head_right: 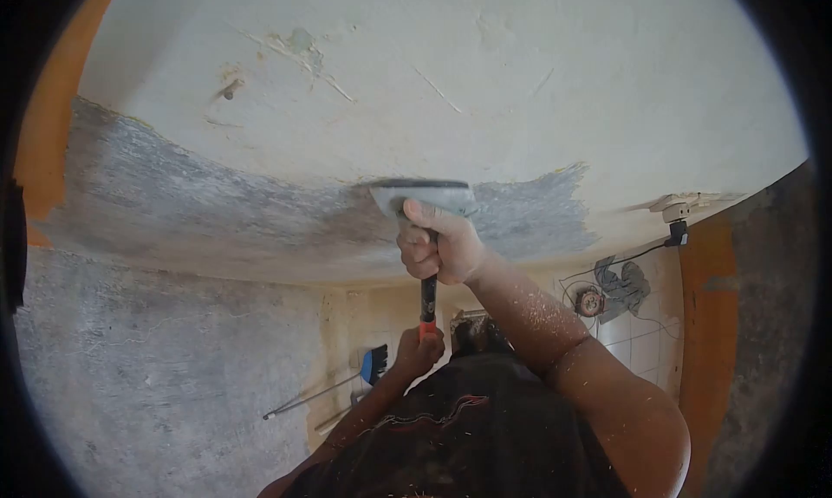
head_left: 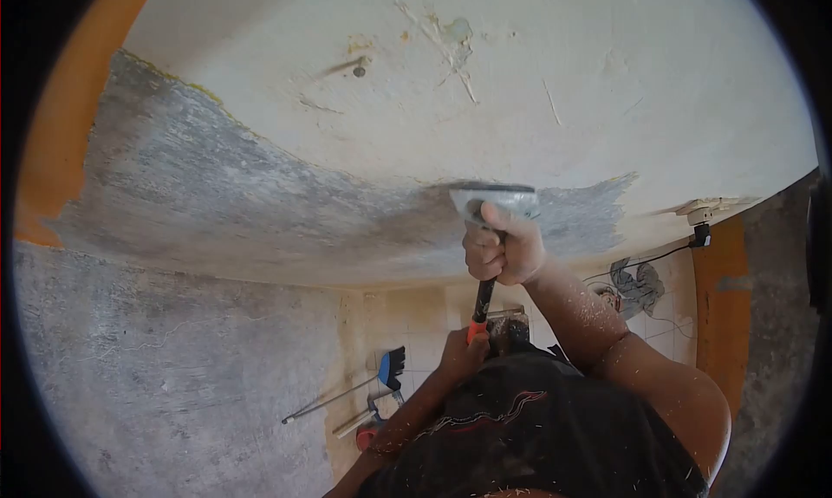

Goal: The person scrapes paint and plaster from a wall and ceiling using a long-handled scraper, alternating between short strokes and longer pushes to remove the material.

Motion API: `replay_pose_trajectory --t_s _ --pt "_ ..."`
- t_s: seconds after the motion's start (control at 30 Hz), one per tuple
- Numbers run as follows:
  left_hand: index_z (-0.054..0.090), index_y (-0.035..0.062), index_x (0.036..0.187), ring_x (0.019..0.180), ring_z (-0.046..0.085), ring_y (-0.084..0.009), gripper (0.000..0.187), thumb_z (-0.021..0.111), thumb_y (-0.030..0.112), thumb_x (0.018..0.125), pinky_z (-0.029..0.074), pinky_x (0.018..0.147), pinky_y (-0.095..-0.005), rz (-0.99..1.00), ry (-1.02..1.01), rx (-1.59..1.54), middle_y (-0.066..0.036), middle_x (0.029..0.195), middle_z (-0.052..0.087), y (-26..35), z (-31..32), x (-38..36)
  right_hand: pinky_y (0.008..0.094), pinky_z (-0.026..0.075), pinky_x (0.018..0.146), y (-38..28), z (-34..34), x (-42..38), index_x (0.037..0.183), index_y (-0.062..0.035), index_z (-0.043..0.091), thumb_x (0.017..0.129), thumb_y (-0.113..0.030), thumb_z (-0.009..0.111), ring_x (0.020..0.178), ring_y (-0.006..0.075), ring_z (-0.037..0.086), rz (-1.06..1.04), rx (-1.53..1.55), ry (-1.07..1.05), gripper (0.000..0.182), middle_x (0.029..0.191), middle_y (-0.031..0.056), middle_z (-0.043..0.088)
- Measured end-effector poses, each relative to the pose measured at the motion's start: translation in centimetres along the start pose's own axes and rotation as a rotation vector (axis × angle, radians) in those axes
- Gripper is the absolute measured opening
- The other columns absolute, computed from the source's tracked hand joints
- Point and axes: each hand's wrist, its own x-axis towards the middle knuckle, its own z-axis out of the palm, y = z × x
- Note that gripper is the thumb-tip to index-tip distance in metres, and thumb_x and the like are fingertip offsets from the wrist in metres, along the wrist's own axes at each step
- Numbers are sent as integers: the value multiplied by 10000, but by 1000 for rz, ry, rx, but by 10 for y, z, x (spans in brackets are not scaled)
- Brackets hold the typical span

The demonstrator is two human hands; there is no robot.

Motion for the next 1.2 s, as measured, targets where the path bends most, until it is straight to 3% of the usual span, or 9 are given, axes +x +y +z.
replay_pose_trajectory --t_s 0.1,0.17,0.23,0.3,0.43,0.47,0.63,0.7,1.2 --pt "489 43 684 478 461 -77 581 463 610 809 352 424 -236 79 -26 174 5 554 474 -1 -7 -1 222 126 354 11 -10 -1 584 -154 311 848 -486 477 382 57 146 -15 -2 -82 456 475 -63 228" --pt "523 13 701 523 505 -109 521 490 514 840 404 484 -281 -106 32 186 -27 565 522 -34 -1 -4 221 126 352 30 -29 -3 576 -162 305 863 -472 456 379 56 138 93 111 156 449 470 -68 217" --pt "516 10 686 523 518 -116 533 490 521 838 403 484 -296 -29 27 179 -25 557 525 -12 6 -7 216 130 352 9 -5 -4 575 -166 305 869 -448 454 376 57 135 107 162 234 434 465 -74 201" --pt "493 30 669 471 457 -72 445 464 423 876 351 423 -242 18 20 248 7 522 465 18 1 -7 213 135 353 -3 -2 -4 575 -165 305 860 -431 479 379 56 137 50 141 -145 427 468 -78 189" --pt "497 27 672 471 460 -75 351 455 312 872 346 422 -244 -92 85 222 2 523 473 -9 3 -3 216 148 354 19 -26 -4 577 -152 321 864 -441 463 384 59 160 56 175 7 431 489 -72 219" --pt "540 0 680 532 530 -122 413 553 380 841 408 502 -307 -159 99 212 -66 537 535 -32 1 -3 214 155 355 21 -20 -4 581 -148 335 866 -451 452 382 59 171 113 247 201 433 495 -66 235" --pt "501 34 646 476 478 -84 393 483 359 865 369 440 -251 -50 127 301 -12 519 493 13 4 -15 210 161 355 7 -8 -2 571 -144 352 858 -480 446 374 57 180 107 180 -100 453 487 -59 252" --pt "543 -7 689 503 530 -138 406 538 367 849 405 479 -312 -50 114 311 -66 527 538 19 0 -19 212 165 355 6 -8 1 556 -141 341 860 -495 430 374 57 181 81 168 -185 475 483 -58 252" --pt "553 -1 728 538 520 -120 423 532 402 855 416 514 -293 -198 122 202 -41 568 539 -12 8 -37 207 191 357 22 -23 4 565 -144 345 868 -505 400 363 51 200 200 270 -67 475 473 -55 275"
